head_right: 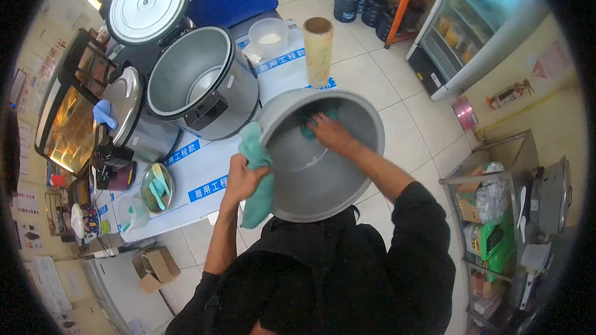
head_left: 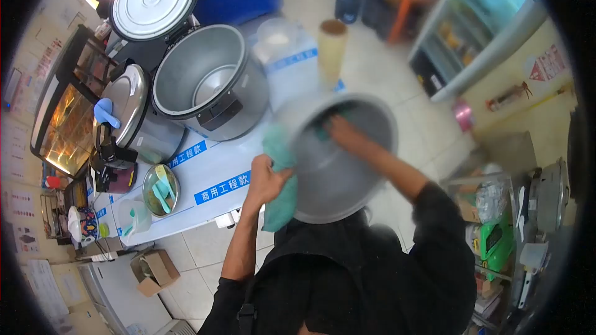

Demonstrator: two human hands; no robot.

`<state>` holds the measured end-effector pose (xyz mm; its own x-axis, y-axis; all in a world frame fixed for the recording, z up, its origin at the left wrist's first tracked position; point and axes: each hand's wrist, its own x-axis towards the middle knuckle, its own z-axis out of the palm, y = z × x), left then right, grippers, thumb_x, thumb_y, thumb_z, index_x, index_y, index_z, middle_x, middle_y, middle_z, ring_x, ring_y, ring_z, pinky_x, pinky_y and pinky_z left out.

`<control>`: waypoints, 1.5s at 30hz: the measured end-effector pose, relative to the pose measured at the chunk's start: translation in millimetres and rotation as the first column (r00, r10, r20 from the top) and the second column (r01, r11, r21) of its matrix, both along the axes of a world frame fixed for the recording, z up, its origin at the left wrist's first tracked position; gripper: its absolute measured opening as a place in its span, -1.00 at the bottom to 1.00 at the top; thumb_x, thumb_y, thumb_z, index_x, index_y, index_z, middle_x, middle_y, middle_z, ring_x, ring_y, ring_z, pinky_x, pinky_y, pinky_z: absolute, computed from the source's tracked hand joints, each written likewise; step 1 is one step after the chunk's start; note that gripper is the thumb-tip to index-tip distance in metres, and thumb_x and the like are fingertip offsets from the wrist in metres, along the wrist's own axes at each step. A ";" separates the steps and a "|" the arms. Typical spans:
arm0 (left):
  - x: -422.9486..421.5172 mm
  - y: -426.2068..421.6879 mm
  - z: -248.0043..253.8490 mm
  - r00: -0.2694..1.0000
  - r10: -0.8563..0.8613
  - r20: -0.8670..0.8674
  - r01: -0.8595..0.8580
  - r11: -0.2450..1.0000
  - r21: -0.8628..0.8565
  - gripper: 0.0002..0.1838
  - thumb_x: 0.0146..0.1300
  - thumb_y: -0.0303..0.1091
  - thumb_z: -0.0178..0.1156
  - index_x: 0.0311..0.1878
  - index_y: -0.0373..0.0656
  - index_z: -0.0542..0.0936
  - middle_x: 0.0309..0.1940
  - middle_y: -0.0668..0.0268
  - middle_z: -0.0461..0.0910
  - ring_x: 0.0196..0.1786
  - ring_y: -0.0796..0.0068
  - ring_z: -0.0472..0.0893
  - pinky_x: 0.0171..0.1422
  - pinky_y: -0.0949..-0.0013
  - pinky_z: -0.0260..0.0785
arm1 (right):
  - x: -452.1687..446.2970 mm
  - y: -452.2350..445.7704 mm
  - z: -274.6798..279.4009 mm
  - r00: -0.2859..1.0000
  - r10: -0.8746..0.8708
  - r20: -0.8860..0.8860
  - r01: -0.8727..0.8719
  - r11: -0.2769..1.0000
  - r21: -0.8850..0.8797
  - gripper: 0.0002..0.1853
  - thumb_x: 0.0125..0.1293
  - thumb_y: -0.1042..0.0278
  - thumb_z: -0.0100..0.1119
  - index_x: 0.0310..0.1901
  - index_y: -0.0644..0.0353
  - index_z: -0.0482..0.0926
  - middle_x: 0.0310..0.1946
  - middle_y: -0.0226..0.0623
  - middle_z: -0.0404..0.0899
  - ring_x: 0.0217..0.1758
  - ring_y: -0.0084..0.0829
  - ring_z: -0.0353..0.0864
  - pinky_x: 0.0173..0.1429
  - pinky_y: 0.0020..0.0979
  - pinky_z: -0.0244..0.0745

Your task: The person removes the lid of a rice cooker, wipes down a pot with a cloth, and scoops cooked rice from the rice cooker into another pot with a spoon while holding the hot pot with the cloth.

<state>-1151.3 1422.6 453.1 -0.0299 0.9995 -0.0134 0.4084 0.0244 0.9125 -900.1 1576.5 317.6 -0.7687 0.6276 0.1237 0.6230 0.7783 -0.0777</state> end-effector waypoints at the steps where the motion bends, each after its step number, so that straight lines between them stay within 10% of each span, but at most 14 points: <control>1: 5.7 -5.1 7.4 1.000 -0.018 -0.007 0.018 1.000 0.008 -0.79 -0.08 -0.52 0.29 -0.30 -0.32 0.62 -0.44 0.08 0.64 -0.38 0.26 0.65 -0.20 0.24 0.44 | 9.9 -17.1 -19.7 1.000 -0.018 -0.007 0.018 1.000 0.008 -0.62 0.32 0.55 -0.09 0.15 0.23 0.50 0.21 -0.03 0.38 0.41 0.01 0.27 0.36 -0.16 0.41; 6: 31.1 -34.5 37.1 0.970 -0.212 -0.123 0.221 0.973 0.067 -0.77 -0.09 -0.51 0.31 -0.27 -0.25 0.62 -0.38 0.02 0.64 -0.29 -0.03 0.64 -0.19 0.18 0.45 | 12.3 -125.1 -151.2 0.802 -0.597 0.016 0.554 0.734 -0.393 -0.62 0.33 0.42 -0.03 0.16 0.32 0.48 0.31 0.09 0.32 0.38 0.01 0.31 0.38 -0.12 0.36; 10: 50.5 -56.4 32.8 0.916 -0.375 -0.145 0.387 0.920 0.065 -0.77 -0.09 -0.51 0.31 -0.27 -0.22 0.62 -0.38 0.05 0.64 -0.28 -0.01 0.64 -0.18 0.18 0.45 | 18.7 -173.4 -78.9 0.824 -0.566 -0.032 0.388 0.604 -0.696 -0.57 0.28 0.37 0.02 0.17 0.32 0.49 0.23 0.15 0.41 0.31 0.02 0.38 0.39 -0.11 0.32; 13: 72.0 -75.5 35.8 0.878 -0.464 -0.117 0.472 0.880 0.048 -0.77 -0.09 -0.52 0.30 -0.27 -0.20 0.62 -0.38 0.06 0.64 -0.28 0.01 0.64 -0.17 0.19 0.45 | 69.3 -205.5 -35.6 0.674 -0.737 0.048 0.370 0.280 -0.886 -0.56 0.23 0.37 0.05 0.14 0.33 0.52 0.11 0.17 0.50 0.27 0.03 0.43 0.40 -0.12 0.31; 18: 124.7 -99.6 30.9 0.770 -0.619 -0.156 0.631 0.775 0.034 -0.75 -0.10 -0.51 0.30 -0.26 -0.21 0.61 -0.38 0.08 0.65 -0.28 0.05 0.65 -0.15 0.22 0.46 | 129.7 -284.5 69.4 0.337 -0.821 -0.460 0.540 0.569 -0.620 -0.63 0.20 0.43 0.05 0.04 0.34 0.57 0.07 0.22 0.52 0.21 0.10 0.47 0.31 -0.10 0.39; 20: 157.9 -112.5 31.2 0.712 -0.683 -0.163 0.697 0.715 0.049 -0.75 -0.10 -0.51 0.30 -0.26 -0.21 0.61 -0.38 0.09 0.65 -0.29 0.06 0.66 -0.15 0.24 0.46 | 132.8 -305.6 44.1 0.355 -0.762 -0.542 0.664 0.613 -0.428 -0.62 0.17 0.44 0.05 0.04 0.34 0.57 0.11 0.18 0.50 0.21 0.11 0.47 0.30 -0.10 0.41; 22: 196.9 -131.1 31.8 0.677 -0.722 -0.142 0.729 0.684 -0.003 -0.76 -0.12 -0.52 0.31 -0.28 -0.23 0.61 -0.38 0.10 0.65 -0.29 0.08 0.66 -0.13 0.25 0.46 | 141.2 -327.0 87.3 0.590 -0.802 -0.092 0.566 0.493 -0.661 -0.60 0.17 0.41 0.10 0.06 0.35 0.56 0.20 0.08 0.46 0.27 0.09 0.43 0.36 -0.13 0.36; 28: 344.4 -230.7 43.7 0.518 -0.830 -0.206 0.855 0.511 0.088 -0.77 -0.12 -0.56 0.29 -0.29 -0.25 0.61 -0.38 0.14 0.65 -0.30 0.24 0.67 -0.12 0.30 0.46 | 241.4 -425.4 -7.8 0.713 -0.605 -0.354 0.496 0.793 -0.354 -0.46 0.17 0.34 0.17 0.22 0.27 0.46 0.24 0.01 0.43 0.36 -0.03 0.36 0.41 -0.13 0.29; 33: 462.6 -310.2 28.0 0.367 -0.925 -0.099 0.926 0.373 -0.050 -0.79 -0.04 -0.66 0.23 -0.26 -0.34 0.59 -0.38 0.25 0.64 -0.28 0.45 0.64 -0.15 0.35 0.47 | 395.1 -573.8 -98.8 0.536 -0.826 -0.176 0.661 0.540 -0.521 -0.49 0.15 0.42 0.13 0.20 0.18 0.49 0.11 -0.02 0.54 0.22 -0.06 0.50 0.38 -0.19 0.33; 40: 612.2 -400.9 5.0 0.013 -0.994 -0.106 1.000 0.012 0.018 -0.80 -0.03 -0.65 0.23 -0.27 -0.34 0.58 -0.42 0.25 0.63 -0.31 0.45 0.62 -0.17 0.34 0.46 | 519.5 -785.6 115.9 -0.113 -0.950 -0.292 0.719 0.125 -0.684 -0.65 0.15 0.42 0.07 -0.02 0.30 0.60 0.03 0.02 0.57 0.09 0.07 0.55 0.25 -0.14 0.42; 42: 659.2 -436.1 -0.3 -0.131 -0.983 -0.132 0.991 -0.134 0.014 -0.84 -0.04 -0.63 0.25 -0.31 -0.33 0.59 -0.42 0.25 0.63 -0.33 0.44 0.62 -0.18 0.34 0.46 | 530.6 -842.9 139.3 -0.351 -0.813 -0.465 0.882 -0.120 -0.455 -0.64 0.16 0.40 0.07 0.00 0.27 0.60 0.04 0.07 0.55 0.08 0.06 0.55 0.23 -0.12 0.44; 45: 789.5 -504.6 9.8 -0.264 -0.964 -0.040 0.964 -0.262 -0.050 -0.85 -0.04 -0.59 0.27 -0.33 -0.34 0.60 -0.41 0.20 0.65 -0.32 0.42 0.64 -0.17 0.33 0.47 | 619.6 -911.6 115.7 -0.404 -0.886 -0.229 0.848 -0.269 -0.457 -0.65 0.18 0.40 0.05 0.00 0.29 0.58 0.08 0.07 0.52 0.14 0.05 0.52 0.24 -0.12 0.44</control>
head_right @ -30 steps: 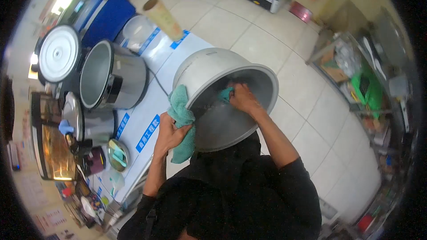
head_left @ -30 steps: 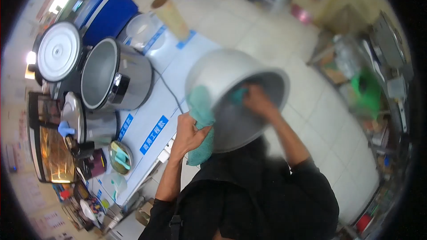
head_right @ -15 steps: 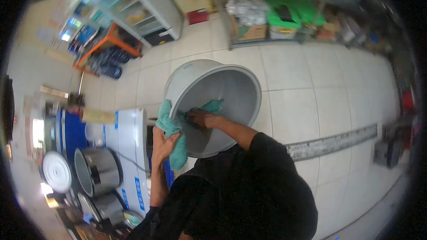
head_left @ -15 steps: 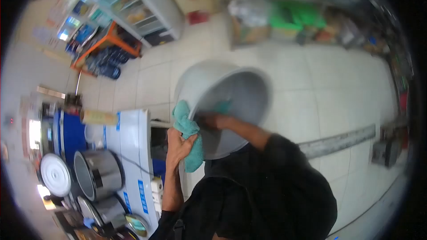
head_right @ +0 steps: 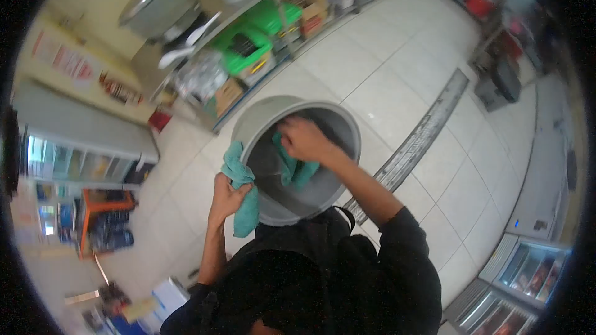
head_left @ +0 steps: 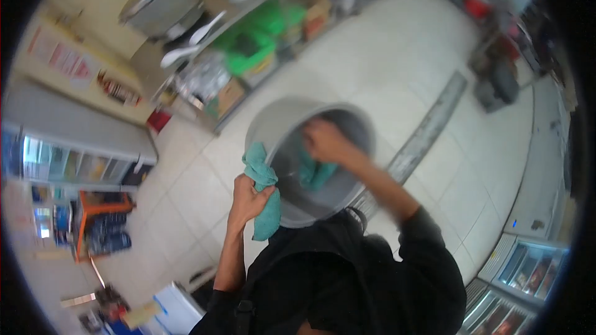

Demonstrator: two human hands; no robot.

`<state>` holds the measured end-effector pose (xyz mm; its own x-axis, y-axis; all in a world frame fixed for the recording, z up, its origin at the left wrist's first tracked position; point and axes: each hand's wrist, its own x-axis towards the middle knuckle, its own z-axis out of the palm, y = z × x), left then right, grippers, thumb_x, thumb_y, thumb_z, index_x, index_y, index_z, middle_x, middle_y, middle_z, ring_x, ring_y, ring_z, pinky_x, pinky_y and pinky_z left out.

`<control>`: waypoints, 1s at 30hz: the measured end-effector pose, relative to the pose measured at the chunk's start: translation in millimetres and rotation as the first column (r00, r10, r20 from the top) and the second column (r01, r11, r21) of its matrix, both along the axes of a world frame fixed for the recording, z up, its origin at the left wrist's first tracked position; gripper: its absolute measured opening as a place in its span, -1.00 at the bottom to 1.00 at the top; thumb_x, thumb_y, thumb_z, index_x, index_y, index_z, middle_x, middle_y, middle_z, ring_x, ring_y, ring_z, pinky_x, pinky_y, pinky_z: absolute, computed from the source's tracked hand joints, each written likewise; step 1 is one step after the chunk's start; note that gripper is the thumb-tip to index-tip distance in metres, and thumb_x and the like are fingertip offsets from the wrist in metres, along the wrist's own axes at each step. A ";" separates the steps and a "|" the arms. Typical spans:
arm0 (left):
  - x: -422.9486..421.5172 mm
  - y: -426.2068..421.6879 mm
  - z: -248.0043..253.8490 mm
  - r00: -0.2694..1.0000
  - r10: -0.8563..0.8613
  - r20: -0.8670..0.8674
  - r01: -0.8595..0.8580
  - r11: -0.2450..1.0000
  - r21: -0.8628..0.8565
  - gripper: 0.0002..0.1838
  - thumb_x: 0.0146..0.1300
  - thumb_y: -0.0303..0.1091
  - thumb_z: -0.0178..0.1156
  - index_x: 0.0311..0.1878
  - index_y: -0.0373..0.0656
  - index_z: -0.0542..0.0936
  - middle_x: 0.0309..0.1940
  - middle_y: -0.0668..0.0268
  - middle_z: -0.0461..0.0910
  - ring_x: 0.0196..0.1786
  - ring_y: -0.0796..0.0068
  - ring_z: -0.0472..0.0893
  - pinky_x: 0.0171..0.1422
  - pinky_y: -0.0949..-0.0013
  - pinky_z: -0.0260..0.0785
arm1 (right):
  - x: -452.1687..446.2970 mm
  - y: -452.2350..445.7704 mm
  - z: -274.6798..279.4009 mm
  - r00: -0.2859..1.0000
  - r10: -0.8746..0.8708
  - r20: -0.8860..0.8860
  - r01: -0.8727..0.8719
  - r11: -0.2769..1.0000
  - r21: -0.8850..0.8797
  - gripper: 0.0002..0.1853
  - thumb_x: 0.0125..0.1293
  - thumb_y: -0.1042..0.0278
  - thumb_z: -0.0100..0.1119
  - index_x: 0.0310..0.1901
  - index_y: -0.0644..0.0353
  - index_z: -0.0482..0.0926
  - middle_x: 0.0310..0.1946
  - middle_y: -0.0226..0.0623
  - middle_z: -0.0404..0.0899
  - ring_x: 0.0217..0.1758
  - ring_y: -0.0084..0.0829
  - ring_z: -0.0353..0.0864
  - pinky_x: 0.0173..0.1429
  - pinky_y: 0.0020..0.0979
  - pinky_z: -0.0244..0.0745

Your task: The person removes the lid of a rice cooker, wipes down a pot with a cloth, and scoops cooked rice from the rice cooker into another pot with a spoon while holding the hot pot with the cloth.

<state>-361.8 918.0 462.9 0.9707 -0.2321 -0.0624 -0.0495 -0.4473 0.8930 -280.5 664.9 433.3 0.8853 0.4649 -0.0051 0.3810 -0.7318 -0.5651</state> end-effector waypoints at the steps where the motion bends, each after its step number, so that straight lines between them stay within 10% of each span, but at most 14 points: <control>1: 31.1 -21.0 -0.6 0.998 -0.050 0.027 0.050 0.999 -0.015 -0.85 -0.04 -0.59 0.27 -0.33 -0.34 0.60 -0.41 0.20 0.65 -0.32 0.42 0.64 -0.17 0.33 0.47 | 11.2 -19.0 -31.5 0.990 -0.076 0.117 0.075 0.997 0.010 -0.62 0.21 0.36 0.07 0.04 0.33 0.55 0.14 0.09 0.47 0.26 0.06 0.42 0.30 -0.08 0.39; 4: 121.2 -82.8 -8.6 0.964 -0.248 0.093 0.245 0.969 0.045 -0.82 -0.03 -0.43 0.33 -0.32 -0.26 0.65 -0.45 0.07 0.65 -0.30 0.11 0.69 -0.17 0.20 0.49 | 64.8 -87.5 -180.4 0.969 -0.234 0.083 0.247 0.942 -0.226 -0.38 0.27 0.19 0.13 0.30 0.37 0.30 0.39 0.14 0.15 0.48 0.15 0.07 0.47 0.01 0.15; 7: 241.3 -138.2 -16.6 0.923 -0.353 0.151 0.335 0.932 0.136 -0.80 -0.04 -0.34 0.36 -0.33 -0.23 0.67 -0.44 0.01 0.65 -0.27 -0.06 0.66 -0.16 0.12 0.51 | 119.1 -131.8 -208.3 0.857 -0.510 -0.072 0.488 0.849 -0.201 -0.13 0.29 -0.04 0.13 0.38 0.53 0.09 0.50 0.23 -0.12 0.59 0.15 -0.25 0.55 0.13 -0.11; 11: 346.4 -235.6 2.5 0.831 -0.537 0.143 0.498 0.834 0.237 -0.74 -0.03 -0.29 0.35 -0.27 -0.21 0.66 -0.38 0.00 0.65 -0.23 -0.10 0.64 -0.11 0.09 0.50 | 172.4 -182.6 -208.7 0.794 -0.605 -0.062 0.546 0.754 -0.365 -0.14 0.30 -0.17 0.04 0.35 0.52 0.21 0.44 0.25 0.04 0.57 0.17 -0.14 0.52 0.12 -0.04; 13: 347.9 -287.1 13.5 0.750 -0.642 0.157 0.609 0.764 0.211 -0.70 0.00 -0.27 0.33 -0.19 -0.20 0.64 -0.29 -0.04 0.64 -0.16 -0.13 0.62 -0.04 0.04 0.48 | 153.5 -205.7 -226.1 0.603 -0.771 -0.206 0.741 0.636 -0.215 -0.15 0.32 -0.19 0.01 0.36 0.47 0.21 0.40 0.25 0.13 0.53 0.18 -0.01 0.51 0.08 0.00; 21: 448.4 -540.0 2.9 0.436 -0.899 0.042 0.851 0.427 0.305 -0.73 -0.01 -0.30 0.33 -0.26 -0.23 0.61 -0.30 0.00 0.64 -0.17 -0.06 0.64 -0.07 0.05 0.45 | 203.8 -370.1 -225.7 0.499 -0.775 -0.388 0.832 0.553 -0.034 -0.12 0.29 -0.30 0.00 0.39 0.34 0.22 0.38 0.26 0.17 0.49 0.22 0.03 0.54 0.03 -0.02; 28: 455.4 -788.6 -4.6 0.417 -0.909 -0.020 0.875 0.396 0.281 -0.71 -0.03 -0.29 0.30 -0.24 -0.26 0.64 -0.31 -0.03 0.66 -0.19 -0.08 0.65 -0.08 0.07 0.48 | 186.5 -596.9 -201.4 0.332 -0.866 -0.373 0.932 0.363 -0.013 0.02 0.14 -0.46 0.11 0.38 0.30 0.22 0.36 0.23 0.20 0.46 0.16 0.13 0.49 -0.01 0.10; 30: 457.9 -836.6 -4.5 0.448 -0.893 0.045 0.869 0.447 0.213 -0.77 -0.01 -0.36 0.30 -0.28 -0.27 0.64 -0.39 0.12 0.68 -0.28 0.20 0.70 -0.14 0.19 0.49 | 186.3 -653.0 -173.7 0.282 -0.893 -0.351 0.931 0.343 -0.126 0.02 0.10 -0.47 0.14 0.38 0.26 0.24 0.36 0.21 0.22 0.46 0.15 0.15 0.48 0.01 0.11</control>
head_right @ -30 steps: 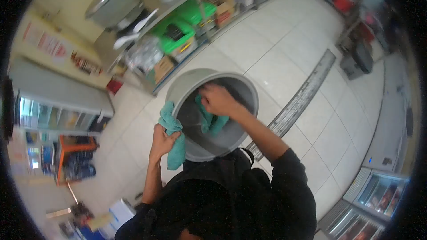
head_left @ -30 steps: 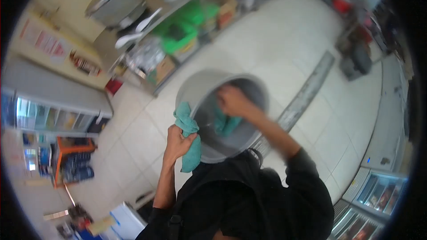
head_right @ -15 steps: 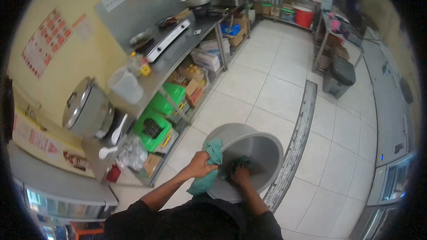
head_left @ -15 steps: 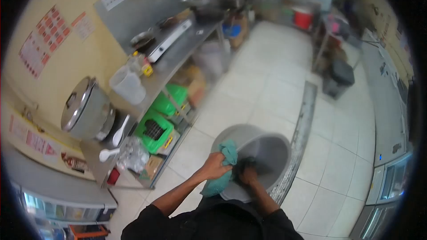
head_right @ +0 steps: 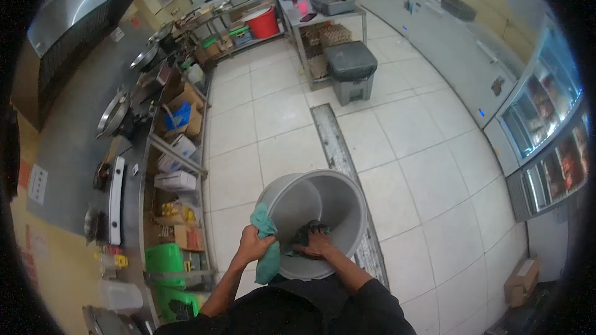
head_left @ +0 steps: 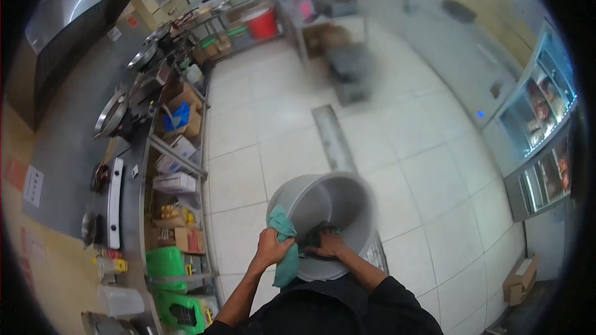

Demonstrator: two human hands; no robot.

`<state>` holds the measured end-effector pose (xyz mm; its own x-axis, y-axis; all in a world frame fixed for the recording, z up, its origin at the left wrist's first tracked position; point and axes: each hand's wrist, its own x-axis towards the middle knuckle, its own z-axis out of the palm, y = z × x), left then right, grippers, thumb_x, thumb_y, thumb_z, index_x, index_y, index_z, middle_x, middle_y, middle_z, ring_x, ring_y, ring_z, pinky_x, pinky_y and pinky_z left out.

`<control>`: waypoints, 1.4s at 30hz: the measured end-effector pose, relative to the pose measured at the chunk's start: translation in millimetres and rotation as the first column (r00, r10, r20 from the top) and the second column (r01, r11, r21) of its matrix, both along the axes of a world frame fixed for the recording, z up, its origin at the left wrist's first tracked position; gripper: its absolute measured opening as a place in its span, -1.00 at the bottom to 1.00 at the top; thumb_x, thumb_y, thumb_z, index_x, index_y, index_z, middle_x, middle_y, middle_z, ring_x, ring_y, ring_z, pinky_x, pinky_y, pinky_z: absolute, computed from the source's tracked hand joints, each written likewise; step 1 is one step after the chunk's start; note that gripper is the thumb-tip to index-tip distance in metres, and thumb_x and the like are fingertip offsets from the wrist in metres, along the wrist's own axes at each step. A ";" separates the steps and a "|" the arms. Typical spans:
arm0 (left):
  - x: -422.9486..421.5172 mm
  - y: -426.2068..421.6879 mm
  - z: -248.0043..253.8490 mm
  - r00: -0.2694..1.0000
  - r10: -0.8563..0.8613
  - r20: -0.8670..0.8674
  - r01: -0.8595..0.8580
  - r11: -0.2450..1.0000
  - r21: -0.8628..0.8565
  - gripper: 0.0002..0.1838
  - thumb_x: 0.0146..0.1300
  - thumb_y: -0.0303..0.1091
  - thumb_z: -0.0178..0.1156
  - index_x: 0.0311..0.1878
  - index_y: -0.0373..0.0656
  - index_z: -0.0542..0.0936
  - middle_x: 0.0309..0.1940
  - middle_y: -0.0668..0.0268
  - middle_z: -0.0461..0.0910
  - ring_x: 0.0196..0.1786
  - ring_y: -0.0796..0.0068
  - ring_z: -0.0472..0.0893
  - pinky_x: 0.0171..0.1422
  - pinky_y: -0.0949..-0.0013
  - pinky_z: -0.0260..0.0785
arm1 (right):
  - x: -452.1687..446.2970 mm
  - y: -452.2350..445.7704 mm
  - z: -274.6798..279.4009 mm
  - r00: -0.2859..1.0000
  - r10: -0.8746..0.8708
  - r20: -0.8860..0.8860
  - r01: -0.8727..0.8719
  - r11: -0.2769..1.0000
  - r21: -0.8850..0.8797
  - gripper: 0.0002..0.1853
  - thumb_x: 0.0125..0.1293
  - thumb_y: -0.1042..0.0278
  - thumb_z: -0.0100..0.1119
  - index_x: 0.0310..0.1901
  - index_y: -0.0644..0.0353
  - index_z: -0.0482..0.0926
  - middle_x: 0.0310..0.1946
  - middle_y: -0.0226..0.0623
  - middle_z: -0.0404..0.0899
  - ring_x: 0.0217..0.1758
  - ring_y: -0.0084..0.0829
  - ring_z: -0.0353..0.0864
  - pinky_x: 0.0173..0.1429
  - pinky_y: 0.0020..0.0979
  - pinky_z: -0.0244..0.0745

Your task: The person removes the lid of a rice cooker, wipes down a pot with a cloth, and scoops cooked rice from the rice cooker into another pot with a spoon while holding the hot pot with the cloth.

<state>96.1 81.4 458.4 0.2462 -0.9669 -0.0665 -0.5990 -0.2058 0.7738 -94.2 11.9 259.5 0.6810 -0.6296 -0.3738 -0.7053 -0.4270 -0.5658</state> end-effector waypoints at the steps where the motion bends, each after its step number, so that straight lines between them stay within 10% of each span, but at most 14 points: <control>1: 1.0 -26.4 2.3 1.000 0.005 0.028 -0.005 1.000 -0.015 -0.78 -0.01 -0.38 0.31 -0.29 -0.27 0.64 -0.42 0.15 0.68 -0.32 0.27 0.69 -0.16 0.21 0.49 | -2.6 -35.3 10.8 0.994 0.010 -0.109 -0.018 0.998 -0.068 0.03 0.07 -0.47 0.17 0.38 0.21 0.26 0.35 0.19 0.24 0.45 0.13 0.16 0.47 0.03 0.11; 4: -2.5 -106.8 3.7 0.994 0.032 -0.101 -0.029 0.999 0.037 -0.72 -0.05 -0.28 0.33 -0.28 -0.24 0.65 -0.33 0.02 0.68 -0.20 -0.03 0.67 -0.07 0.10 0.50 | -7.4 -122.3 6.5 0.969 0.052 -0.242 -0.100 0.976 -0.193 0.00 0.04 -0.45 0.21 0.37 0.15 0.29 0.35 0.17 0.26 0.44 0.10 0.20 0.45 0.09 0.11; 13: 12.3 -392.3 -2.1 0.995 0.076 -0.057 -0.075 0.997 0.018 -0.69 -0.04 -0.30 0.32 -0.22 -0.26 0.64 -0.30 0.06 0.68 -0.18 0.06 0.69 -0.05 0.16 0.50 | 2.8 -416.6 -13.4 0.944 0.160 -0.289 -0.194 0.976 -0.094 -0.37 0.20 0.06 0.12 0.31 0.09 0.38 0.26 0.06 0.42 0.31 0.01 0.41 0.29 0.03 0.32; 18: 14.7 -549.2 22.8 0.999 0.019 -0.037 -0.016 0.997 0.082 -0.67 -0.01 -0.25 0.32 -0.18 -0.23 0.65 -0.24 0.02 0.68 -0.12 -0.01 0.67 -0.01 0.13 0.50 | -30.0 -586.6 28.7 0.829 -0.493 0.265 0.382 0.844 0.375 -0.50 0.26 0.19 0.16 0.18 0.31 0.50 0.05 -0.02 0.59 0.13 -0.14 0.56 0.22 -0.23 0.42; 22: 13.0 -662.5 -0.6 0.999 0.033 -0.004 -0.032 0.994 0.106 -0.68 -0.02 -0.26 0.32 -0.20 -0.23 0.66 -0.25 0.01 0.68 -0.12 0.02 0.68 -0.02 0.14 0.51 | -68.1 -691.7 37.0 0.582 -0.690 0.431 0.335 0.686 0.646 -0.55 0.29 0.27 0.12 0.15 0.34 0.50 -0.07 -0.14 0.62 0.02 -0.35 0.58 0.15 -0.36 0.42; 25: -13.7 -731.7 -20.4 0.985 0.153 -0.075 -0.153 0.988 -0.001 -0.75 0.00 -0.42 0.28 -0.22 -0.31 0.62 -0.34 0.13 0.69 -0.27 0.30 0.69 -0.13 0.24 0.51 | -91.5 -768.0 51.0 0.663 -0.654 0.364 0.253 0.653 0.714 -0.61 0.32 0.32 0.07 0.12 0.32 0.52 -0.09 -0.20 0.62 -0.02 -0.41 0.55 0.11 -0.39 0.42; 38: -78.0 -945.4 -7.9 0.773 0.591 -0.231 -0.619 0.782 -0.072 -0.88 -0.01 -0.53 0.22 -0.35 -0.33 0.57 -0.47 0.28 0.58 -0.40 0.46 0.57 -0.27 0.36 0.43 | -85.6 -1115.7 138.0 0.857 -0.230 0.460 -0.077 0.827 0.557 -0.73 0.32 0.34 -0.03 -0.11 0.33 0.54 -0.25 -0.31 0.56 -0.13 -0.49 0.50 0.01 -0.44 0.42; 42: -54.8 -996.3 -16.0 0.610 0.731 -0.307 -0.767 0.641 0.004 -0.88 -0.01 -0.55 0.21 -0.35 -0.34 0.57 -0.46 0.27 0.58 -0.39 0.47 0.56 -0.27 0.36 0.42 | -80.6 -1157.4 151.5 0.688 -0.644 0.334 -0.082 0.388 0.918 -0.65 0.34 0.33 -0.05 0.06 0.34 0.53 -0.03 -0.26 0.58 0.00 -0.47 0.55 0.11 -0.41 0.48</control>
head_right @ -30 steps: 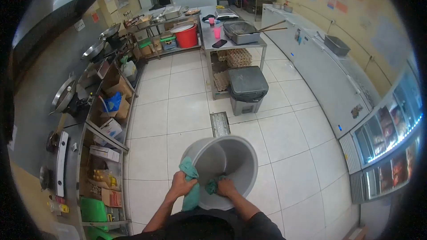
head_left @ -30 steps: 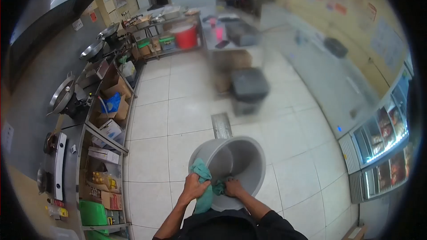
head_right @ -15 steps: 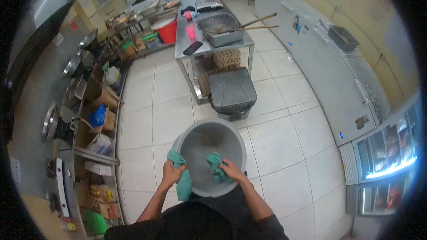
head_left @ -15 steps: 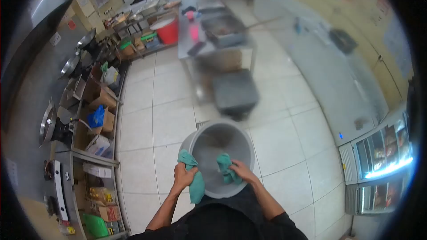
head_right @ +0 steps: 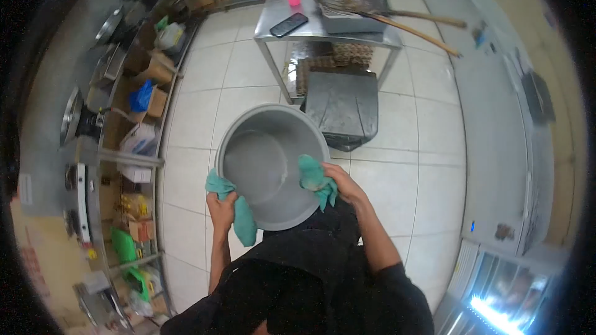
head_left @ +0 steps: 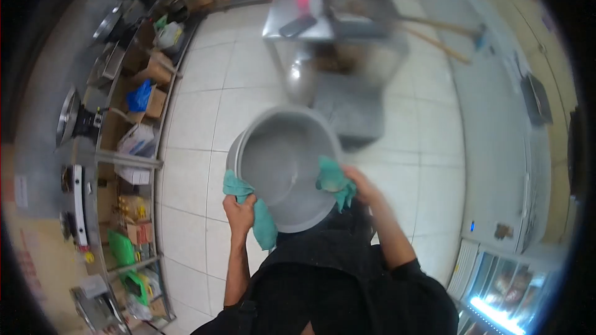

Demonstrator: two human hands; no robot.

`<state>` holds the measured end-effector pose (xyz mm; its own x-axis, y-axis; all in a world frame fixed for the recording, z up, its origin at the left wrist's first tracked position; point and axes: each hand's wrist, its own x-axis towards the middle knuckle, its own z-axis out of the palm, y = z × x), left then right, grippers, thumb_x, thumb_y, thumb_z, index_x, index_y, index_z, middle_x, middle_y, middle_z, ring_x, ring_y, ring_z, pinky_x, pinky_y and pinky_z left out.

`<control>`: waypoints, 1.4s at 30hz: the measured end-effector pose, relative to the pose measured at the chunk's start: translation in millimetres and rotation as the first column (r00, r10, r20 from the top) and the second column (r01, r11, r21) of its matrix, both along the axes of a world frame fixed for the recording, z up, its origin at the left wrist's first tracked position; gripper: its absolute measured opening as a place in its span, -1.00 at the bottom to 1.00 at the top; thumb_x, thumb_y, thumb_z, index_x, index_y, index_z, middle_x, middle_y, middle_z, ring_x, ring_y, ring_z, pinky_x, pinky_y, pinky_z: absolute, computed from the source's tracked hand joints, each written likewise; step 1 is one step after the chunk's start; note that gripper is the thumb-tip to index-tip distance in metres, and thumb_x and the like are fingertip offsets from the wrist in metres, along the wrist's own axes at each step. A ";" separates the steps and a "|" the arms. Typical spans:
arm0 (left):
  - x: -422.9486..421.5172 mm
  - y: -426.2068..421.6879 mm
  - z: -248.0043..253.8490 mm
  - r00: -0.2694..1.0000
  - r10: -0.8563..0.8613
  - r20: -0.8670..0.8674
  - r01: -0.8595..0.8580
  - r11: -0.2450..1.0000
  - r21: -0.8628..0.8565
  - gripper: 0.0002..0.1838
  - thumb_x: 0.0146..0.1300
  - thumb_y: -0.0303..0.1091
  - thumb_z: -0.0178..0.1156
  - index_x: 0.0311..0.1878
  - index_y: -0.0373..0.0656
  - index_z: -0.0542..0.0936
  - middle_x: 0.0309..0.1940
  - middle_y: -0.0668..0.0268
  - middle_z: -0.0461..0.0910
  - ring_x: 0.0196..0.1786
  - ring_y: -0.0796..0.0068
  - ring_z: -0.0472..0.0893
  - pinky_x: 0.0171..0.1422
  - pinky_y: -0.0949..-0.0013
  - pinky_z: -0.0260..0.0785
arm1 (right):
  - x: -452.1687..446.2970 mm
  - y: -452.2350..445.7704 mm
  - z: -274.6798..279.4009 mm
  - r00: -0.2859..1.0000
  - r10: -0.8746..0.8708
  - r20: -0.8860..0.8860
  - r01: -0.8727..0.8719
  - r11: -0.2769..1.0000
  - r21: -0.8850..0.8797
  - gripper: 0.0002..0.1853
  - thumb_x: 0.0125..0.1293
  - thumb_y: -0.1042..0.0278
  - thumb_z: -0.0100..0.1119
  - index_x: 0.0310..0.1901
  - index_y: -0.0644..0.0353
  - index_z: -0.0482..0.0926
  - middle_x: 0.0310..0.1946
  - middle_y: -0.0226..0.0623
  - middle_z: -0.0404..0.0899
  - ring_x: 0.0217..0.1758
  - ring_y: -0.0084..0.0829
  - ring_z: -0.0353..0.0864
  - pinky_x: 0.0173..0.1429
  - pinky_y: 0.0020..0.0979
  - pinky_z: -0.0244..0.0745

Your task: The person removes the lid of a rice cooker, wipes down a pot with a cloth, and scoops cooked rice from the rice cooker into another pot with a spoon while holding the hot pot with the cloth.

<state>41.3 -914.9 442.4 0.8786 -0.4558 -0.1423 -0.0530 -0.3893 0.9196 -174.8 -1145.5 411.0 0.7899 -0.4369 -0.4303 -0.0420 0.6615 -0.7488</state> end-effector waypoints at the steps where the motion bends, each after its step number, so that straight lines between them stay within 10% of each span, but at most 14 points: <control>1: 7.2 -12.6 3.6 0.998 0.049 0.033 -0.049 0.999 -0.009 -0.89 0.00 -0.55 0.20 -0.35 -0.34 0.57 -0.46 0.27 0.58 -0.39 0.47 0.56 -0.27 0.35 0.41 | -11.9 -23.0 -66.6 0.996 -0.015 0.083 0.007 0.996 0.084 -0.58 0.38 0.27 -0.06 0.17 0.33 0.46 0.04 -0.23 0.56 0.05 -0.42 0.57 0.13 -0.36 0.52; 5: 29.7 -41.6 25.9 0.977 0.125 0.173 -0.139 0.988 0.073 -0.88 0.00 -0.55 0.21 -0.34 -0.34 0.57 -0.46 0.26 0.59 -0.40 0.46 0.56 -0.26 0.36 0.41 | -11.7 -80.0 -38.5 0.997 -0.072 0.030 0.061 0.960 0.275 -0.56 0.40 0.20 -0.07 0.20 0.30 0.44 0.02 -0.25 0.57 0.02 -0.40 0.58 0.11 -0.34 0.52; 12: 30.9 -83.8 49.4 0.937 0.159 0.310 -0.228 0.953 0.201 -0.81 -0.03 -0.48 0.25 -0.29 -0.30 0.61 -0.42 0.16 0.64 -0.34 0.34 0.62 -0.16 0.29 0.43 | 5.7 -159.5 -45.1 0.971 0.167 -0.172 -0.154 0.985 0.081 -0.64 0.35 0.24 -0.09 0.02 0.28 0.52 -0.14 -0.33 0.58 -0.08 -0.47 0.54 0.12 -0.42 0.43; 14: 43.4 -100.3 65.5 0.910 0.139 0.390 -0.227 0.956 0.187 -0.84 -0.04 -0.49 0.25 -0.33 -0.29 0.62 -0.46 0.18 0.65 -0.38 0.33 0.62 -0.18 0.28 0.43 | 30.8 -178.2 -60.4 0.793 0.597 -0.124 -0.595 0.714 -0.369 -0.68 0.33 0.23 -0.08 -0.11 0.30 0.54 -0.19 -0.39 0.56 -0.11 -0.49 0.48 0.12 -0.45 0.35; 16: 54.3 -118.3 87.8 0.890 0.116 0.440 -0.224 0.954 0.201 -0.85 -0.04 -0.49 0.26 -0.34 -0.30 0.62 -0.46 0.18 0.65 -0.39 0.32 0.62 -0.19 0.28 0.43 | 52.5 -180.5 -69.2 0.736 0.622 -0.266 -0.673 0.633 -0.382 -0.70 0.32 0.22 -0.04 -0.20 0.32 0.53 -0.22 -0.41 0.54 -0.15 -0.49 0.41 0.11 -0.45 0.29; 24: 64.3 -202.9 116.2 0.812 0.063 0.581 -0.191 0.968 0.162 -0.84 -0.01 -0.50 0.26 -0.31 -0.30 0.63 -0.44 0.16 0.66 -0.36 0.32 0.65 -0.18 0.31 0.45 | 148.2 -165.9 -93.3 0.657 0.750 -0.080 -0.723 0.657 0.214 -0.70 0.41 0.22 -0.13 -0.17 0.20 0.59 -0.31 -0.33 0.60 -0.28 -0.42 0.59 -0.17 -0.30 0.53; 30: 27.1 -275.2 81.5 0.753 -0.007 0.658 -0.065 0.994 0.086 -0.83 0.02 -0.56 0.23 -0.26 -0.24 0.64 -0.39 0.16 0.66 -0.33 0.30 0.66 -0.16 0.32 0.46 | 172.9 -171.3 -151.8 0.841 0.530 0.113 -0.474 0.619 0.626 -0.62 0.50 0.14 -0.28 -0.11 0.15 0.55 -0.35 -0.33 0.60 -0.37 -0.41 0.59 -0.23 -0.30 0.56; 42: -59.4 -342.4 22.0 0.428 -0.616 0.662 0.503 0.771 0.392 -0.72 -0.19 -0.44 0.40 -0.29 -0.11 0.67 -0.37 0.21 0.63 -0.37 0.14 0.65 -0.35 0.24 0.48 | 128.2 -204.4 -201.3 0.988 -0.065 0.143 0.001 0.911 0.412 -0.58 0.54 0.08 -0.29 0.07 0.15 0.53 -0.07 -0.24 0.60 -0.01 -0.37 0.56 0.11 -0.26 0.47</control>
